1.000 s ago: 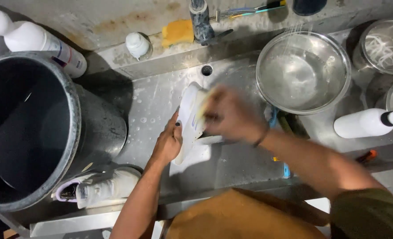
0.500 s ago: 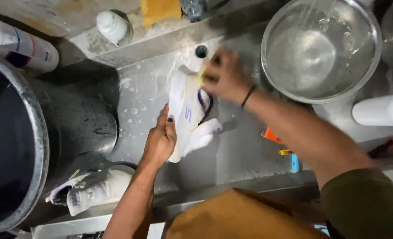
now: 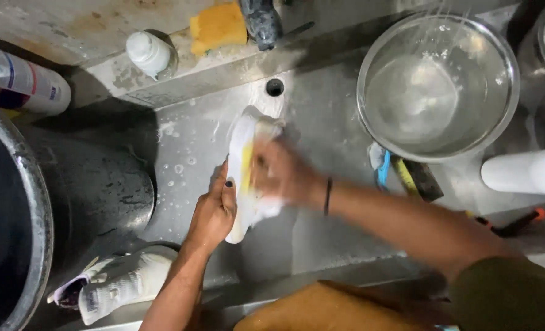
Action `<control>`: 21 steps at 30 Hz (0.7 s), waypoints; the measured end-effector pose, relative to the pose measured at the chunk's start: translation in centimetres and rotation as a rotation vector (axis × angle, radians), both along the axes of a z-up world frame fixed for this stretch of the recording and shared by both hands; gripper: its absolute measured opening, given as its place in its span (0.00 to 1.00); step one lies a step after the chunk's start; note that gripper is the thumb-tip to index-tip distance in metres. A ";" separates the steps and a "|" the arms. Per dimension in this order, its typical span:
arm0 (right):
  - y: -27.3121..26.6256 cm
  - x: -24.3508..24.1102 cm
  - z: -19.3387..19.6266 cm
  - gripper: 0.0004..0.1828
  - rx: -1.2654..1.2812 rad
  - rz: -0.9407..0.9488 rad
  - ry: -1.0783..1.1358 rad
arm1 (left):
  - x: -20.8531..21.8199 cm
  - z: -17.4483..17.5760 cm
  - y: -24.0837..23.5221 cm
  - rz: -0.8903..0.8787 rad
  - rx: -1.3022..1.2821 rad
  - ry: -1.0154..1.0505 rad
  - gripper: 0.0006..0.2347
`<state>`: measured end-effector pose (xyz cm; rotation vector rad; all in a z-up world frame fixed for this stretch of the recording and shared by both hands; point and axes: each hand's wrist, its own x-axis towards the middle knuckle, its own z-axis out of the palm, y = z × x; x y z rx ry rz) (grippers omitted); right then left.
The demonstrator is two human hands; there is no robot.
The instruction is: The person scrubs a white sneaker with purple accents using a brush and liquid soap in a stainless steel sink. They repeatedly apply soap, scrub the shoe, rinse the brush in a metal bowl, and rinse the shoe under running water. The shoe is handled one at a time and remains in the sink throughout the clip.
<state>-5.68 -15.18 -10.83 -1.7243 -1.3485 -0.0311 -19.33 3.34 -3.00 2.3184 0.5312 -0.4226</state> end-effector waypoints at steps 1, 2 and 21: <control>-0.4 3.4 -1.7 0.20 -0.058 -0.160 0.090 | 0.0 -0.2 0.2 0.008 -0.004 0.033 0.25; -0.8 6.9 -3.3 0.12 -0.116 -0.320 0.181 | -0.1 -0.4 0.4 0.017 -0.009 0.067 0.25; -19.6 12.8 3.2 0.41 -1.049 -0.944 0.304 | 3.3 3.7 -2.4 -0.031 0.065 0.218 0.27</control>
